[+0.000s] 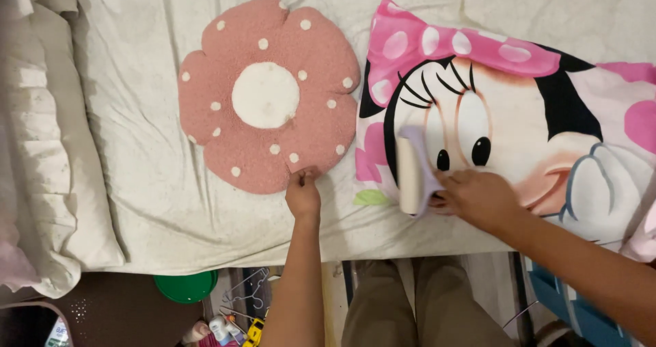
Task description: The recorder uses a lint roller to clean several pillows and a nursing pillow on a bed, including peeling off used sheets.
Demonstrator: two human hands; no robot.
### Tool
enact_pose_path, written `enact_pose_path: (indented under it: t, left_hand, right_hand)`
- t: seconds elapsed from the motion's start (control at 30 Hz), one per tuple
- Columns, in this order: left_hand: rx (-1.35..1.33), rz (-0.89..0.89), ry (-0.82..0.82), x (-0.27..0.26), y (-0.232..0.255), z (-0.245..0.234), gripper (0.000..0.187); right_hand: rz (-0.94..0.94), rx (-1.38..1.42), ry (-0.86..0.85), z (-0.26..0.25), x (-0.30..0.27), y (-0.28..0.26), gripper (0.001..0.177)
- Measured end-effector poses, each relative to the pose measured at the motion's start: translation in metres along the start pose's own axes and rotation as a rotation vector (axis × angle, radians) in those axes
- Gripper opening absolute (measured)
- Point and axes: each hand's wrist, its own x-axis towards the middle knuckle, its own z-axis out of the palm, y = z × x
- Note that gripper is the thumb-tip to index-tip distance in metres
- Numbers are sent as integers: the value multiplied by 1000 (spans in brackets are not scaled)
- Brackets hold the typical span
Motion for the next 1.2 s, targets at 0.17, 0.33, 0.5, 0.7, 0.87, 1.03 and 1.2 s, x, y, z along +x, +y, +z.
enact_pose_path:
  t: [0.17,0.33,0.5,0.7,0.87,1.03,1.2]
  left_hand:
    - [7,-19,-28,-3,-11,-24,20]
    - [0,19,-17,-7,-8,-38,21]
    - [-112,49,225,-7,14,-21,21]
    - [11,555,114,-55,94,83,25]
    - [143,789,-367,-145,160,176,34]
    - [792,871,-775,-201,192,222,79]
    - [1193,787,-813,-198,176,224,114]
  right_hand:
    - [29,120,75,50,67,-54,52]
    - [94,213,65,60,103,-76,35]
    - [216,412,360,8,31,-51,49]
    - [707,599,586,-40,-94,-26,45]
    - [1191,681,689,0,-164,-18,51]
    - [1305,561,748,62,-187,-13,51]
    - [1355,615,633,53,-127,62,57]
